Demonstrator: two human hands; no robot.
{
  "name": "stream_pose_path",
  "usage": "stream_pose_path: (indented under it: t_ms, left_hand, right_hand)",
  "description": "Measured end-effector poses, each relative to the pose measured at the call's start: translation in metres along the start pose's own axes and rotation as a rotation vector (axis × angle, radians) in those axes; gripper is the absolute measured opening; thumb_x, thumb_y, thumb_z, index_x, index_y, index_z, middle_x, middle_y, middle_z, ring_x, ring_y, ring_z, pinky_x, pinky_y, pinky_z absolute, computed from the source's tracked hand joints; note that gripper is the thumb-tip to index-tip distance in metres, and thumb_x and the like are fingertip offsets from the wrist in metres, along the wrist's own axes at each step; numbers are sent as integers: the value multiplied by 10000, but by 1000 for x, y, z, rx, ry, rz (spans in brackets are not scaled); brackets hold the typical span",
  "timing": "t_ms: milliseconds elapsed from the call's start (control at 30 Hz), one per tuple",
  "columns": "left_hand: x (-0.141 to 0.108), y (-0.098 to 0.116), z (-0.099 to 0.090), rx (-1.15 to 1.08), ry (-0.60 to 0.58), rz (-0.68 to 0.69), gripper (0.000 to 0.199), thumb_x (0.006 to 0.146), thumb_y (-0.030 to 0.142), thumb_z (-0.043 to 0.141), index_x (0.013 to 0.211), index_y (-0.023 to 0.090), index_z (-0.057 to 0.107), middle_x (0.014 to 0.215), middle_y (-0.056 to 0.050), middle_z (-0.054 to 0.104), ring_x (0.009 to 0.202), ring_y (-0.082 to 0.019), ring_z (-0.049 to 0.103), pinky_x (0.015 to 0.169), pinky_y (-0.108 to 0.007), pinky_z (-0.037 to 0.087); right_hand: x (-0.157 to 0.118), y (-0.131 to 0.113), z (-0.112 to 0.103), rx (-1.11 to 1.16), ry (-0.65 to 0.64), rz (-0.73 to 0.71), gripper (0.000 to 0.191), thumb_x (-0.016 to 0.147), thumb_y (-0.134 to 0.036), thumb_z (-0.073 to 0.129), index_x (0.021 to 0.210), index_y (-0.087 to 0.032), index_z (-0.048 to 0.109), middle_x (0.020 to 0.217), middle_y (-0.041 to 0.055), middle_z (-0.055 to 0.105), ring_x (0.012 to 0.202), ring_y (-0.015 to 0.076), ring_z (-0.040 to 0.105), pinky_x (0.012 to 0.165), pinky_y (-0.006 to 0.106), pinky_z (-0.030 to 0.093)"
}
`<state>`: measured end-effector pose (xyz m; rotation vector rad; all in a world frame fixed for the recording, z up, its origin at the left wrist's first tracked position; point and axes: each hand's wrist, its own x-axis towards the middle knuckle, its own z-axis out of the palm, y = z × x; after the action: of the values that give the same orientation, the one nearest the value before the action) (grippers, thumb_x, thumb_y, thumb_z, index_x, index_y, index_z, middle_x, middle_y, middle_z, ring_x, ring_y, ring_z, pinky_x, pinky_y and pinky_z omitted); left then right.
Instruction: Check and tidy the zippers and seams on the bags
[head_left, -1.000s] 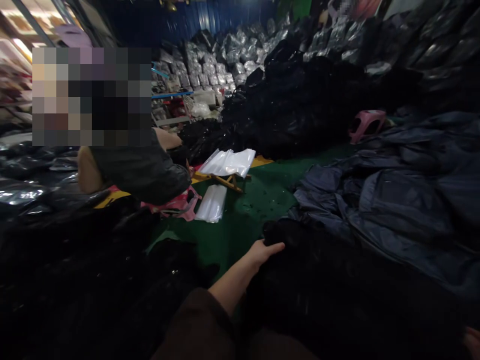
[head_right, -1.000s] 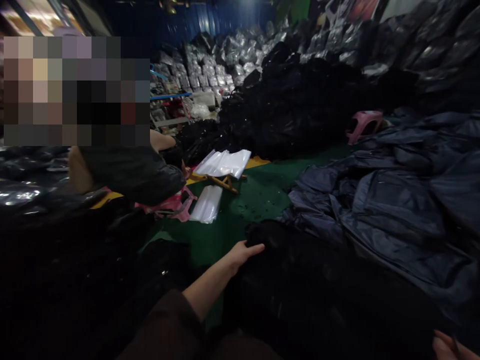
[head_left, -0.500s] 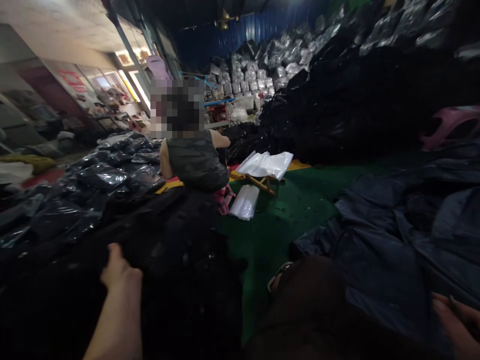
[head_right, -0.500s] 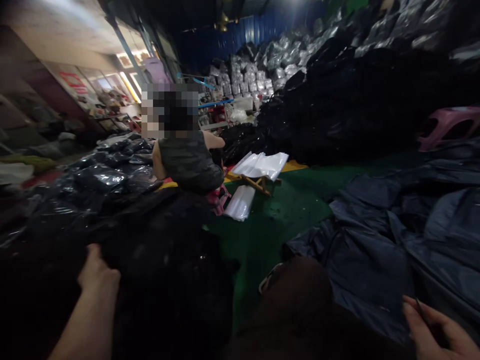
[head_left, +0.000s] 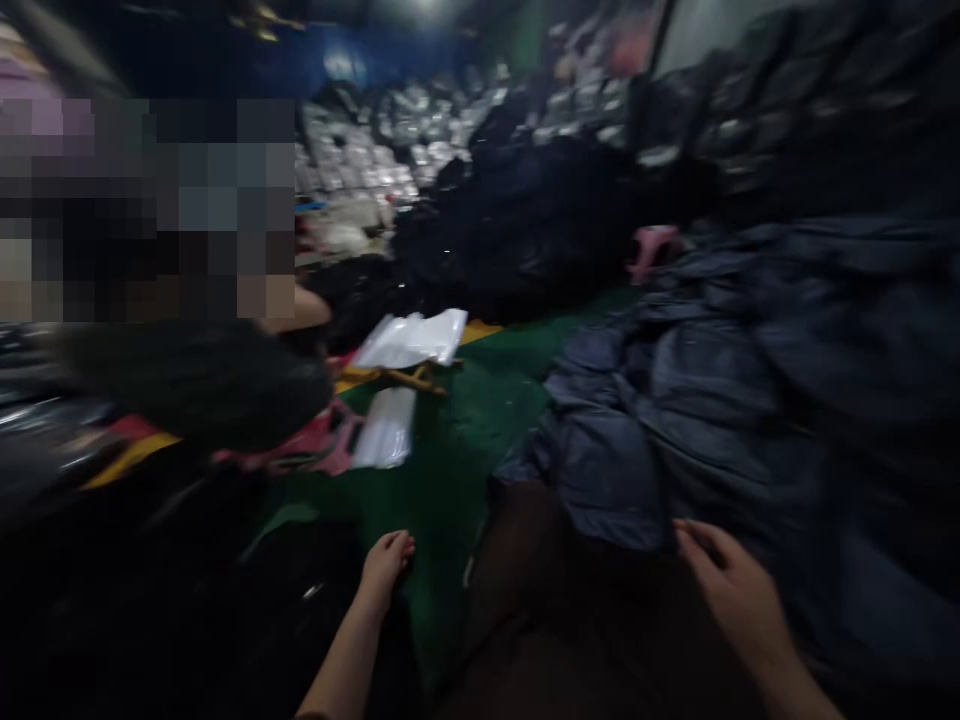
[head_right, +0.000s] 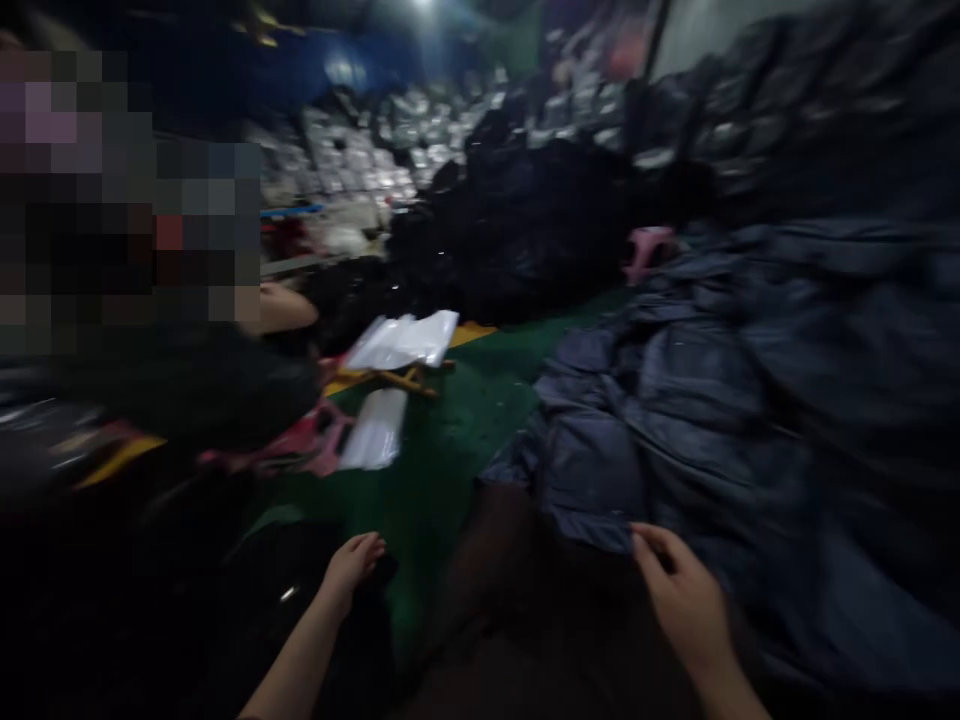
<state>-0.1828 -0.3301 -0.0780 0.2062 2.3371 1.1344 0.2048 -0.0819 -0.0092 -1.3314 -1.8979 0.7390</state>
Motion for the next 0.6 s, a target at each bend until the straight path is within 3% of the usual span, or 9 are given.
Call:
stream_pose_path:
  t_ms: [133,233,300,433,600]
  left_hand:
    - [5,94,125,198,-374,404,316,797,411,519,980,173,618,1039,-78,649,1034,-239,577,929,-363,422]
    - [9,156,196,333,-579,618,405,798,475,461,1048,183,587,1121,-90,618,1080,-260,545,956,-370,387]
    - [14,184,238,421,-714,708,410,810,481,432,1055,187,578,1106,-83,628,1057,-248,559,935,-349,398]
    - [33,209,318,587,-947,817,361,825,441,418,1020,201,603,1085,-52,653,1047,-200,576,930,-273,394]
    - [68,193,395,857,-1078,715,408,745,309,539,1093,109,610,1139,-156,638,1071,-264,583,919,-331,413]
  right_hand:
    - [4,32,-24,139,40,194,429,829,-547,483,994,-184,640,874,62,667,800,227,607,687,291,474]
    - [10,69,-37,129,119,365,430,865,-547,417,968,-192,637,714,25,614,694,195,573,620,265,446]
    - [17,94,-41,110,177,456,431,876,-538,392,945,-188,634,616,1,553,620,177,545,567,252,426]
    - [56,144,-33,95,201,585,428,902,-508,336,916,-178,608,570,-28,491,493,134,484,457,224,373]
    - [154,214,12,2,86,693,368,958,-371,303,842,-147,572,607,-25,524,470,104,493,446,209,383]
